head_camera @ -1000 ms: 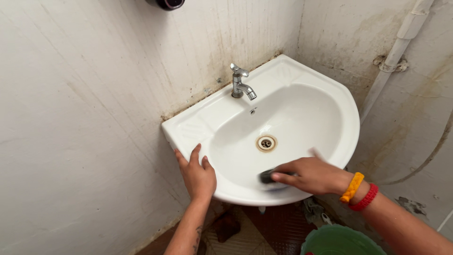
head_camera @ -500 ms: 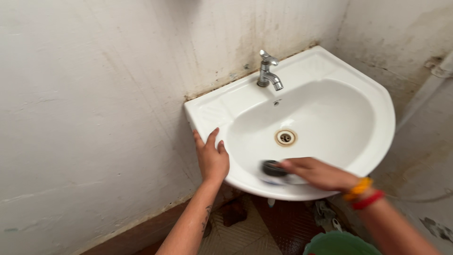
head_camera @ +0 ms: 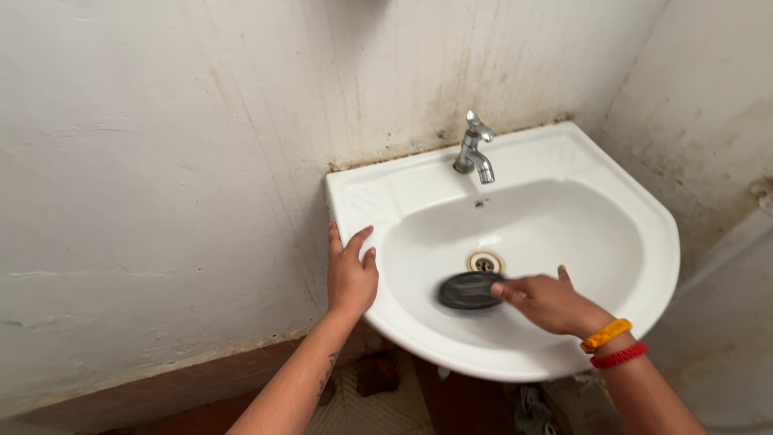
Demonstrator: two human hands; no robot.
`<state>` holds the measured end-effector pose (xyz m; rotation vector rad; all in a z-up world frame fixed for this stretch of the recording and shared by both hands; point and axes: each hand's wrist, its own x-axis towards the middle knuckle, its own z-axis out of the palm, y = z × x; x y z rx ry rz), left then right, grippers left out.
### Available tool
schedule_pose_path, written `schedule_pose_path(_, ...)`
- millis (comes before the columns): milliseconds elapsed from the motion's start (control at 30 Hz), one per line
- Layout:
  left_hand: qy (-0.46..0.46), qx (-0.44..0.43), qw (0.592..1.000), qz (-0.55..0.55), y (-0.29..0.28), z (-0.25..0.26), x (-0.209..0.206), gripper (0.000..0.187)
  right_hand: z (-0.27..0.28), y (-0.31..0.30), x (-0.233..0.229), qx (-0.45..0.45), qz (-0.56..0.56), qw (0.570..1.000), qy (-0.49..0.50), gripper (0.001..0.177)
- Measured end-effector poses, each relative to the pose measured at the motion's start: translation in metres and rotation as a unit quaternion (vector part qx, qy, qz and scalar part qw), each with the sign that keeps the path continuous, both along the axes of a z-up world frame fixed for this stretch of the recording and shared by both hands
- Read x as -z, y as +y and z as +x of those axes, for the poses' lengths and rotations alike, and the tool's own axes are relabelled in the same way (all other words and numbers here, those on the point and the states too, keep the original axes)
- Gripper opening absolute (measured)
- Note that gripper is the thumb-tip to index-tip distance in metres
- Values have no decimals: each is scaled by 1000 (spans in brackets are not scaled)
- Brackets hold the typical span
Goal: The person scrubs a white ceramic sink using a dark scrubbing pad. They repeatedly wet the pad under the running tap and scrub the basin, faucet, and surrounding surfaces. The person also rinses their hands and the pad during the process.
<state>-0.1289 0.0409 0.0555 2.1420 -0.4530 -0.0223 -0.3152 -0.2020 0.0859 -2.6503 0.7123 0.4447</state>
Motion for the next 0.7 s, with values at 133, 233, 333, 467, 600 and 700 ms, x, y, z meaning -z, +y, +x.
schedule_pose_path(133, 15, -8, 1000, -11, -2, 0, 1, 37, 16, -33, -22, -43, 8, 986, -160, 50)
schedule_pose_path(233, 17, -14, 999, -33, -2, 0, 1, 36, 44, -36, -5, -114, 2, 985, -131, 50)
schedule_pose_path(333, 37, -21, 998, -41, -1, -1, 1, 35, 80, -5, 36, -276, -62, 956, -73, 79)
schedule_pose_path(467, 52, -38, 998, -27, -2, -4, 1, 35, 75, -3, 53, -258, -69, 964, 24, 77)
schedule_pose_path(600, 52, -45, 997, -18, -3, -4, 2, 35, 44, -80, 30, -160, -270, 941, 126, 68)
schedule_pose_path(700, 53, -49, 997, -13, -4, -3, -1, 35, 31, -117, 21, -88, -338, 926, 146, 72)
